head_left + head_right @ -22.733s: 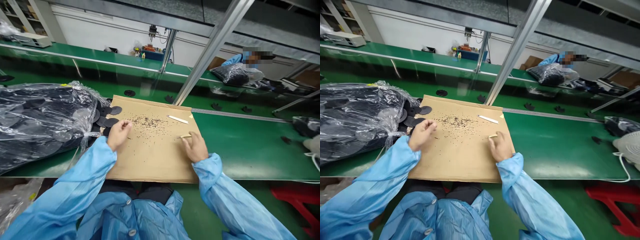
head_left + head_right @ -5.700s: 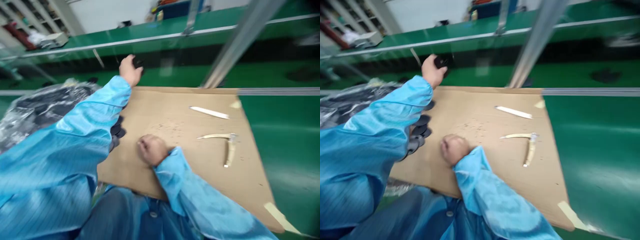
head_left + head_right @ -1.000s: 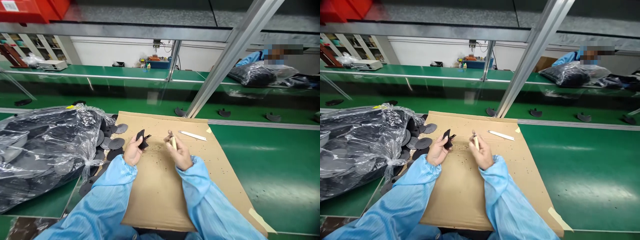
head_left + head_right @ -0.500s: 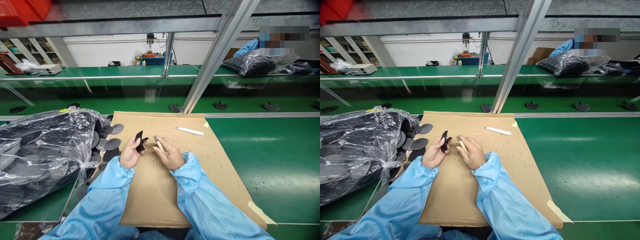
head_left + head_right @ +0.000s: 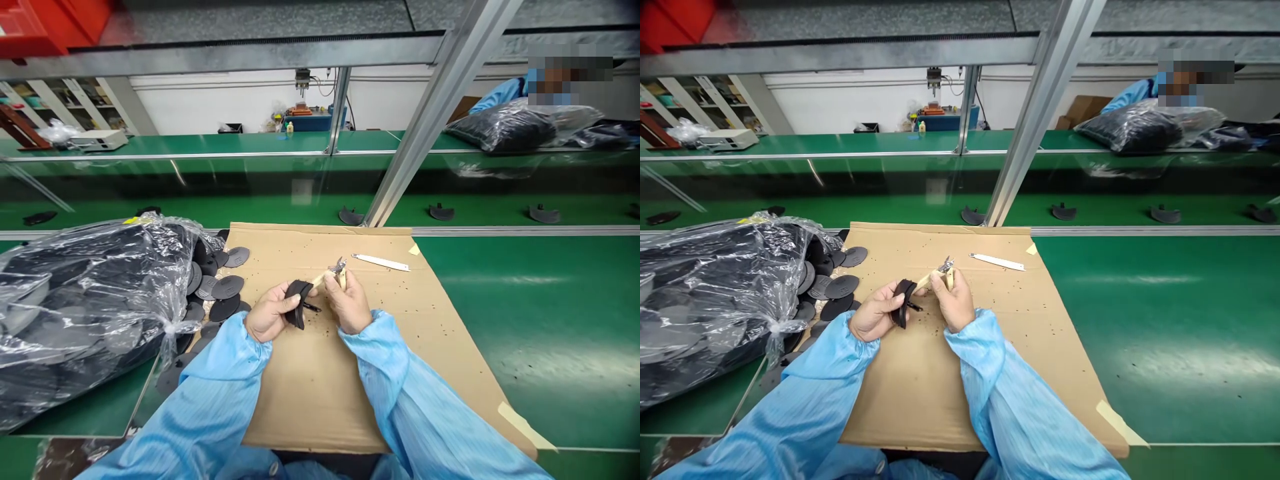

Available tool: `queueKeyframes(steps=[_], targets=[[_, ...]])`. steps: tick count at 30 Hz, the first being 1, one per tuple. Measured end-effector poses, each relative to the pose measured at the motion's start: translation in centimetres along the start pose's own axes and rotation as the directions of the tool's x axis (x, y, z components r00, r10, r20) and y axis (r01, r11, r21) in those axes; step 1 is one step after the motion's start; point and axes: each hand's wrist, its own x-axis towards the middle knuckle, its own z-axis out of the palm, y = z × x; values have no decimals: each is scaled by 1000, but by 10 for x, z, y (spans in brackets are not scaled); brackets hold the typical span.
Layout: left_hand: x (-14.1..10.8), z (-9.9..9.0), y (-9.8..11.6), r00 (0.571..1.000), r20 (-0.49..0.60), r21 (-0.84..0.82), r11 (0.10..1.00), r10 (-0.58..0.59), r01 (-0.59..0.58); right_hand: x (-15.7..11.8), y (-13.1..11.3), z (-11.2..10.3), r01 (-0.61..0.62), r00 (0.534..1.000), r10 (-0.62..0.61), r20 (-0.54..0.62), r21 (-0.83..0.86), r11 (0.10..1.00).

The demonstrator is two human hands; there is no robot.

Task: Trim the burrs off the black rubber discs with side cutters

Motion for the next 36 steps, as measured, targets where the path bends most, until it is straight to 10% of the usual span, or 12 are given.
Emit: queueKeyframes(steps=[10,16,25,36], targets=[[-2,4,-10,989,131,17,997,-71,69,-1,8,0,-63,990,32,-137,-226,972],[9,-2,-7,976,-195,-142,982,92,-121,9,10,-14,153,959,-195,-204,-204,967],[12,-10,9,899,-428,-187,963,96,-192,-7,2,-7,616,777,-461,428,-668,418],[11,-7,10,897,-437,-202,965,62,-165,-10,0,-4,681,694,-508,510,-695,231]])
